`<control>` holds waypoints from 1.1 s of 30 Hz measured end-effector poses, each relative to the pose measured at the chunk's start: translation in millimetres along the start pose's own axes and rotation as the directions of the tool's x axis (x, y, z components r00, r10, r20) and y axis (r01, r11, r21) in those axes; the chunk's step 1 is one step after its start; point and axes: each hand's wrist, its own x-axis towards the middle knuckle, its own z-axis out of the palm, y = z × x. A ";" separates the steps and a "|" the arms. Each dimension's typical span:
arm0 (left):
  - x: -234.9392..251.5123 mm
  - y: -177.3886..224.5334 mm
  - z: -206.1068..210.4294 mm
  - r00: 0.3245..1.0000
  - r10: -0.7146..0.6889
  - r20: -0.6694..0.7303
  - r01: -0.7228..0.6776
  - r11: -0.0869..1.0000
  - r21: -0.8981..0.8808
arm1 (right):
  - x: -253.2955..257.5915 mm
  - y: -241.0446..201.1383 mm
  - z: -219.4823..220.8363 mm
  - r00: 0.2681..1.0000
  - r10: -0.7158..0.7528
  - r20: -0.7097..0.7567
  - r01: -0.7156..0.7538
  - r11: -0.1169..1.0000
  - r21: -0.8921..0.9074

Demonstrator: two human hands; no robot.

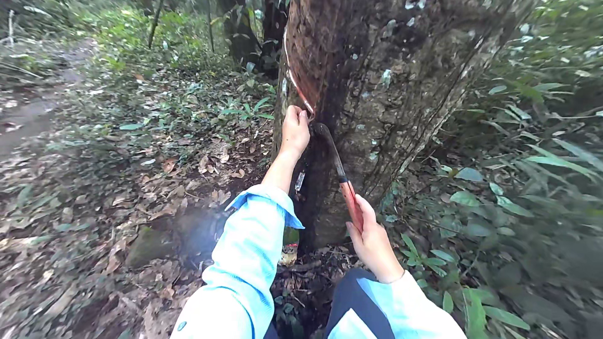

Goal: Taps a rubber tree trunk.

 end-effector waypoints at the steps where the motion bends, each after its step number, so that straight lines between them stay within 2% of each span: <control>1: -5.6 0.3 -1.2 0.999 -0.028 0.019 0.027 1.000 0.003 | 1.0 -1.5 1.9 1.000 0.005 -0.001 -0.005 1.000 -0.010; 6: -36.7 -12.1 -15.7 0.970 -0.177 0.167 0.151 0.976 0.155 | -2.7 -1.5 13.6 0.999 -0.008 -0.037 0.007 1.000 -0.027; 11: -37.0 -17.7 -32.9 0.911 -0.302 0.281 0.244 0.944 0.225 | -1.9 -1.3 19.3 0.999 -0.011 -0.046 0.010 1.000 -0.014; 14: -32.7 -19.1 -30.5 0.923 -0.210 0.322 0.134 0.961 0.243 | -0.8 -0.9 22.5 0.998 -0.022 -0.058 0.021 1.000 -0.006; 17: -41.5 -22.4 -25.9 0.926 -0.132 0.353 -0.008 0.929 0.370 | 0.8 -1.7 23.8 0.998 -0.012 -0.057 0.013 1.000 0.011; 19: -54.3 -33.1 -25.7 0.916 -0.143 0.374 -0.024 0.913 0.408 | 1.6 -2.5 24.3 0.998 -0.011 -0.062 0.012 1.000 0.017; 21: -67.3 -47.5 -32.2 0.919 -0.177 0.352 0.017 0.911 0.413 | 2.3 -4.2 23.5 0.998 0.001 -0.056 0.001 0.999 0.035; 24: -83.9 -60.6 -46.1 0.952 -0.167 0.258 0.093 0.956 0.277 | 3.9 -4.8 22.5 0.999 0.003 -0.050 0.001 0.997 0.079; 27: -78.5 -60.9 -50.4 0.986 0.000 0.164 0.005 1.000 -0.031 | 3.8 -4.4 26.0 0.998 -0.007 -0.066 0.014 0.994 0.104; 30: -48.0 -52.1 -37.2 0.978 0.200 0.052 -0.170 0.922 -0.349 | 0.8 -7.2 32.2 0.997 0.015 -0.077 -0.004 0.991 0.135; 32: -27.1 -35.8 -23.1 0.962 0.271 -0.037 -0.250 0.817 -0.519 | -0.4 -9.9 36.0 0.996 0.028 -0.086 -0.014 0.988 0.154; 33: -19.6 -30.3 -17.6 0.956 0.291 -0.039 -0.261 0.781 -0.567 | -1.0 -11.4 36.8 0.996 0.039 -0.079 -0.026 0.987 0.157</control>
